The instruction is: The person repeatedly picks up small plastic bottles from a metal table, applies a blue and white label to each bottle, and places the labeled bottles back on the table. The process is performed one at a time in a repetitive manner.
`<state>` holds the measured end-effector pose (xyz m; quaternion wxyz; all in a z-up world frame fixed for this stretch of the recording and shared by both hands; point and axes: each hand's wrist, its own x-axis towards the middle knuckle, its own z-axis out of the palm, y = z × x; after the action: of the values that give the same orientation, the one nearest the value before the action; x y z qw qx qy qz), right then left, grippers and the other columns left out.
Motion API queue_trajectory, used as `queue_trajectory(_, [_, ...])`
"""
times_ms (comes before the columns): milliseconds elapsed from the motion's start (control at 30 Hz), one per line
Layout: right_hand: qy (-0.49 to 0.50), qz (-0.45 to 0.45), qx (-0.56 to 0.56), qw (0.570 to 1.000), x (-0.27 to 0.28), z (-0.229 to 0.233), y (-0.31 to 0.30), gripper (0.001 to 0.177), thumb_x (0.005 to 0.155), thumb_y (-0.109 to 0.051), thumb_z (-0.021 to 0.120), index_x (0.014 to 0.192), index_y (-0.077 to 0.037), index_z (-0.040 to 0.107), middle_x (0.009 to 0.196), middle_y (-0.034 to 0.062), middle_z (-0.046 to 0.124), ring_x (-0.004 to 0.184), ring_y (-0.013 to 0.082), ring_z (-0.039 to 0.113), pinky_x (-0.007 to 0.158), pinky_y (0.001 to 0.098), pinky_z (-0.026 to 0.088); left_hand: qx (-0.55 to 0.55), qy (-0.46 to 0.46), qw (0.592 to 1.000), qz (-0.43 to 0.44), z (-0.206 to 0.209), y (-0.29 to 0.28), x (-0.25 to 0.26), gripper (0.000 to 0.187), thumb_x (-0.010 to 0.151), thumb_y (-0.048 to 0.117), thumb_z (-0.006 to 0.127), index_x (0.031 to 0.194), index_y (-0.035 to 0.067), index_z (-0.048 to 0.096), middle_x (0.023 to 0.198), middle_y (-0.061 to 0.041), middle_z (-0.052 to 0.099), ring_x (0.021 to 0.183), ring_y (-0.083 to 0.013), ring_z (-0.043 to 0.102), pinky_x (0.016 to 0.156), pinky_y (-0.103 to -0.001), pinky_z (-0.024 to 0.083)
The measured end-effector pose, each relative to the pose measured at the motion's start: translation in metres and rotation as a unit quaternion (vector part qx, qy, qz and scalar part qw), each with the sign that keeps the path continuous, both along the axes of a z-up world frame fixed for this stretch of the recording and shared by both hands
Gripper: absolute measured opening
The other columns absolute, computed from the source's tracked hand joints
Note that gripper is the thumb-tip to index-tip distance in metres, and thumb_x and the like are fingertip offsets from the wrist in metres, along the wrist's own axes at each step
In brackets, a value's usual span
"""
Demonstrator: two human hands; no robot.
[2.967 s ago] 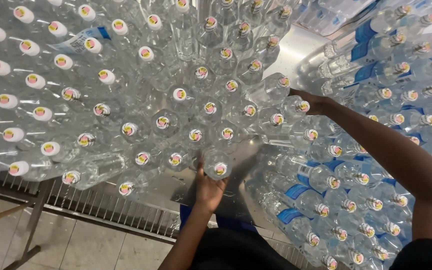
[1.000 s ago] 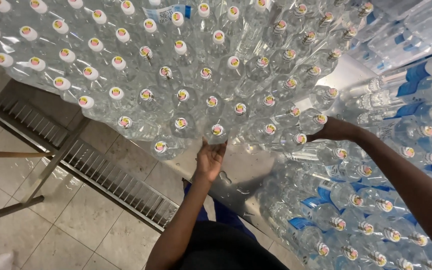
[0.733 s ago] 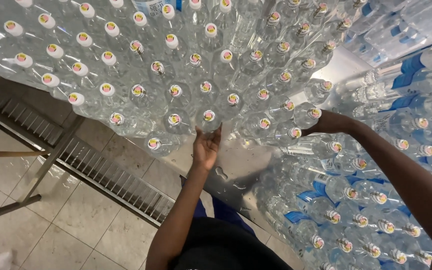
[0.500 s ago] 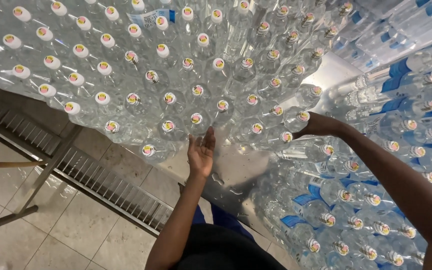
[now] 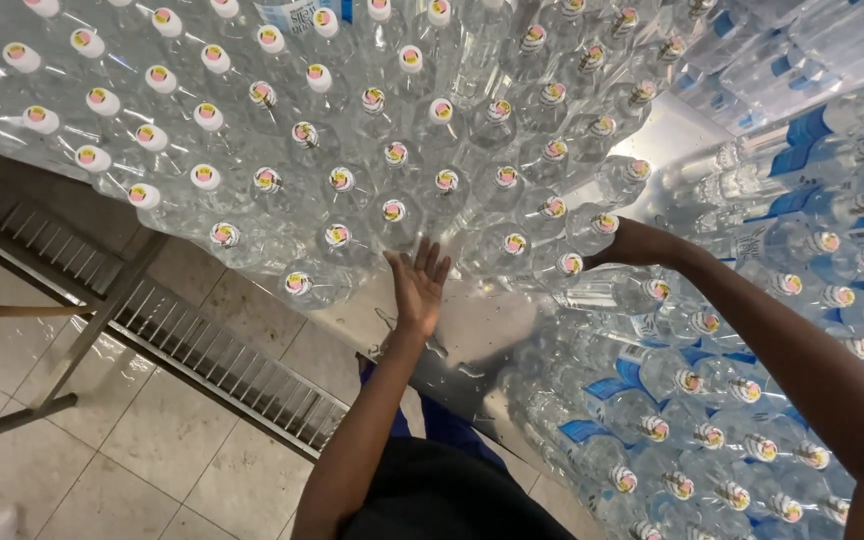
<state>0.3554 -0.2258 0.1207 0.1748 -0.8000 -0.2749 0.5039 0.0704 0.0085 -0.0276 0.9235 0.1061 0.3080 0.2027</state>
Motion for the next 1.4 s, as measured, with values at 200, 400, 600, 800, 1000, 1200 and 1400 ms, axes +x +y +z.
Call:
queue_trajectory(200, [-0.018,0.060,-0.106,0.992,-0.025,0.047,0.024,0.090,0.078,-0.057,0.095,0.146,-0.004,0.068,0.144,0.0224,0.075,0.140,0.0484,0.063,0.125,0.0615,0.045,0.497,0.148,0.810,-0.274,0.042,-0.065,-0.047,0.108,0.097,0.014,0.082,0.175,0.035,0.012,0.176,-0.020,0.026,0.154,-0.0559,0.034,0.124,-0.060,0.047])
queue_trajectory(400, [-0.041,0.169,-0.160,0.972,0.036,-0.013,-0.009,0.083,0.076,-0.063,0.097,0.139,-0.013,0.077,0.135,0.0141,0.083,0.133,0.0421,0.071,0.121,0.0571,0.050,0.673,0.127,0.720,-0.114,0.020,-0.070,0.009,0.126,0.086,0.045,0.090,0.177,0.015,0.008,0.180,-0.018,0.012,0.167,-0.0397,0.017,0.135,-0.053,0.028])
queue_trajectory(600, [-0.041,0.202,-0.163,0.965,0.025,0.016,0.011,0.082,0.072,-0.062,0.099,0.124,-0.001,0.081,0.117,0.0249,0.086,0.119,0.0459,0.078,0.107,0.0559,0.060,0.686,0.170,0.695,-0.128,-0.017,-0.058,0.009,0.137,0.061,0.043,0.105,0.171,0.011,0.029,0.167,-0.016,0.036,0.157,-0.0391,0.036,0.137,-0.052,0.027])
queue_trajectory(800, [-0.007,0.218,-0.168,0.961,-0.017,0.046,0.041,0.091,0.071,-0.059,0.100,0.127,0.008,0.075,0.124,0.0284,0.084,0.128,0.0469,0.073,0.116,0.0532,0.056,0.689,0.239,0.682,-0.053,-0.029,-0.070,-0.032,0.113,0.060,0.055,0.104,0.154,0.020,0.052,0.156,-0.011,0.034,0.151,-0.0321,0.041,0.133,-0.049,0.033])
queue_trajectory(1000, [0.007,0.195,-0.127,0.973,-0.052,0.020,0.046,0.082,0.073,-0.066,0.096,0.126,-0.005,0.079,0.118,0.0186,0.087,0.122,0.0418,0.077,0.112,0.0527,0.058,0.684,0.250,0.685,0.011,-0.031,-0.108,-0.075,0.144,0.056,0.061,0.103,0.164,0.008,0.024,0.170,-0.031,0.027,0.159,-0.0507,0.031,0.130,-0.063,0.034])
queue_trajectory(1200, [0.007,0.175,-0.043,0.984,-0.079,-0.022,0.079,0.064,0.086,-0.054,0.087,0.127,-0.005,0.076,0.121,0.0234,0.082,0.123,0.0483,0.072,0.111,0.0598,0.055,0.670,0.296,0.679,0.048,-0.027,-0.107,-0.085,0.147,0.049,0.030,0.113,0.165,0.001,0.026,0.162,-0.031,0.037,0.153,-0.0498,0.042,0.128,-0.062,0.035])
queue_trajectory(1400, [-0.076,0.201,-0.066,0.974,-0.098,0.013,0.091,0.048,0.109,-0.040,0.053,0.142,-0.007,0.065,0.113,0.0242,0.082,0.108,0.0474,0.078,0.098,0.0611,0.060,0.688,0.332,0.635,0.118,-0.011,-0.078,-0.064,0.133,0.065,0.041,0.106,0.165,0.000,0.028,0.157,-0.029,0.037,0.146,-0.0477,0.045,0.126,-0.062,0.036])
